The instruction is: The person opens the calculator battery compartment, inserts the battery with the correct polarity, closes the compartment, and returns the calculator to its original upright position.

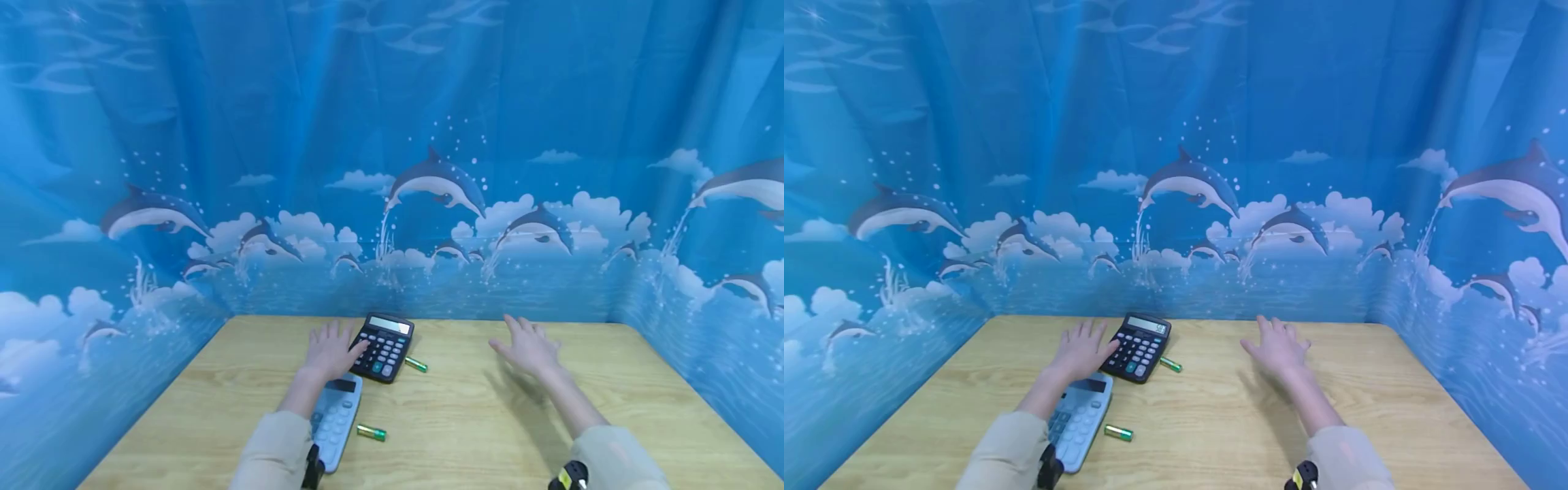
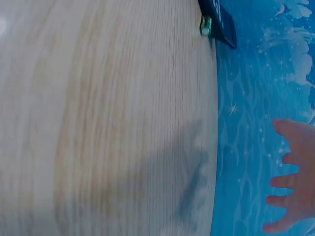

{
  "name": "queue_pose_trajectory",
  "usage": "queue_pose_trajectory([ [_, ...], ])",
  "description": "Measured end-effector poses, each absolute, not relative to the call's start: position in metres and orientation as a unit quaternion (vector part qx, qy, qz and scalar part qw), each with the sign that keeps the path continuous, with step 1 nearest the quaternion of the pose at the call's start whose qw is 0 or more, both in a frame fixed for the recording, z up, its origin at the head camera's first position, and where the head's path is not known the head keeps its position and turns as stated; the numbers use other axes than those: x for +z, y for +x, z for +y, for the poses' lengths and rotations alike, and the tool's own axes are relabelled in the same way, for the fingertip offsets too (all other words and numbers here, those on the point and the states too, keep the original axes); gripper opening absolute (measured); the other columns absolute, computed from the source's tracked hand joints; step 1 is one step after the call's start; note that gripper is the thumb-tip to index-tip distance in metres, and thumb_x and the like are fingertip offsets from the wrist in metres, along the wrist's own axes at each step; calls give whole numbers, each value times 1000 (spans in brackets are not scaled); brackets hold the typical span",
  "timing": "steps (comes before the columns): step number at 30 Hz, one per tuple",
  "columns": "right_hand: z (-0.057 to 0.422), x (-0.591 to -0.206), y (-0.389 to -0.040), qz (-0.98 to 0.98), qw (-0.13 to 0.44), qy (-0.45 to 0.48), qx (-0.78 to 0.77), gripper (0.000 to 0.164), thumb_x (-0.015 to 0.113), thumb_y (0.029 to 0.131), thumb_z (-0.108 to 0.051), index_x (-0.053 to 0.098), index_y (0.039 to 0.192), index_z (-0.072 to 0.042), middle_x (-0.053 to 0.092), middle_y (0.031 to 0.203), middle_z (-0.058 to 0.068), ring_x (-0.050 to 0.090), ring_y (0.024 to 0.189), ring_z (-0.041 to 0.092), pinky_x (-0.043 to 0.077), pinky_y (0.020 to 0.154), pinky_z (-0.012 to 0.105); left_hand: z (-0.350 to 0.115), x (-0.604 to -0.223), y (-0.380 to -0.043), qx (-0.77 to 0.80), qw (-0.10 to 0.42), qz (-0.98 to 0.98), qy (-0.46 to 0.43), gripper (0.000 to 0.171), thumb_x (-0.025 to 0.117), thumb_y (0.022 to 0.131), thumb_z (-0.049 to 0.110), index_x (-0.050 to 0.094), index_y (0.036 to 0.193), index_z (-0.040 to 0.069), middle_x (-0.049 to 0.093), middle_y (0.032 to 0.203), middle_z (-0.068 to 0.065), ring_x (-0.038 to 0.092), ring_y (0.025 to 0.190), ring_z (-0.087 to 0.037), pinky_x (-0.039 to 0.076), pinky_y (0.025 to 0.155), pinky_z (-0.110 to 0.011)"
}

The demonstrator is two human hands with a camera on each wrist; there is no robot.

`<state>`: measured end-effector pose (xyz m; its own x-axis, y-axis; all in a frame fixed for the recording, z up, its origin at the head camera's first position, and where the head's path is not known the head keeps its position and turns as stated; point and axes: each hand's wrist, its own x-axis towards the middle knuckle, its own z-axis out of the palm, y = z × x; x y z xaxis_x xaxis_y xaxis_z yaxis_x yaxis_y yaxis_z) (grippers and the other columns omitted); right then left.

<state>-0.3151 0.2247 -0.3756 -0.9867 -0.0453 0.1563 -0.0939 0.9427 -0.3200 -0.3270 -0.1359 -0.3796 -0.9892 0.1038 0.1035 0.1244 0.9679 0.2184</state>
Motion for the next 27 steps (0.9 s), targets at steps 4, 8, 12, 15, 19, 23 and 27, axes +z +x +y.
queue_pose_trajectory([
  [4, 214, -373, -315, -978, 94, 61, 175, 68, 52, 90, -44, 37, 137, 3, 42, 132, 31, 40, 116, 50, 35, 87, 66, -136, -378, -326, -96, 54, -993, -50, 62, 42, 95, 45, 39, 138, 1, 38, 138, -25, 33, 128, -41, 23, 105, -55],
  [8, 205, -370, -315, -972, 102, 91, 193, 52, 56, 90, -32, 50, 126, 5, 57, 117, 26, 55, 102, 42, 47, 78, 53, -137, -375, -325, -99, 56, -993, -42, 54, 49, 94, 41, 51, 126, -2, 55, 120, -21, 51, 112, -35, 40, 94, -47],
  [12, 193, -365, -315, -966, 98, 110, 211, 43, 57, 89, -27, 57, 119, 4, 63, 107, 22, 60, 95, 36, 49, 76, 49, -140, -370, -323, -137, 45, -989, -27, 36, 54, 92, 36, 63, 99, 2, 61, 83, -10, 58, 75, -23, 49, 63, -35],
  [15, 182, -361, -314, -963, 96, 122, 219, 39, 58, 89, -26, 59, 116, 3, 64, 103, 19, 61, 92, 33, 49, 74, 47, -145, -365, -320, -164, 37, -986, -17, 30, 55, 92, 33, 60, 78, 7, 53, 65, -4, 49, 57, -18, 40, 49, -29],
  [19, 167, -359, -312, -959, 89, 140, 231, 36, 59, 89, -25, 60, 115, 1, 66, 98, 13, 61, 87, 28, 50, 71, 43, -156, -363, -313, -174, 37, -984, -13, 30, 54, 93, 31, 54, 70, 11, 50, 60, -3, 45, 53, -16, 36, 46, -27],
  [23, 150, -362, -309, -953, 80, 154, 246, 32, 61, 88, -23, 63, 111, -1, 65, 91, 8, 61, 83, 22, 50, 71, 39, -169, -363, -304, -185, 18, -983, 2, 29, 54, 92, 31, 55, 71, 11, 50, 60, -3, 45, 53, -16, 36, 47, -26],
  [27, 132, -365, -307, -947, 66, 163, 268, 29, 64, 86, -20, 64, 108, -1, 64, 87, 4, 59, 80, 18, 50, 70, 36, -183, -362, -293, -195, -8, -981, 19, 28, 56, 91, 31, 55, 74, 9, 51, 62, -4, 46, 55, -17, 37, 48, -27],
])
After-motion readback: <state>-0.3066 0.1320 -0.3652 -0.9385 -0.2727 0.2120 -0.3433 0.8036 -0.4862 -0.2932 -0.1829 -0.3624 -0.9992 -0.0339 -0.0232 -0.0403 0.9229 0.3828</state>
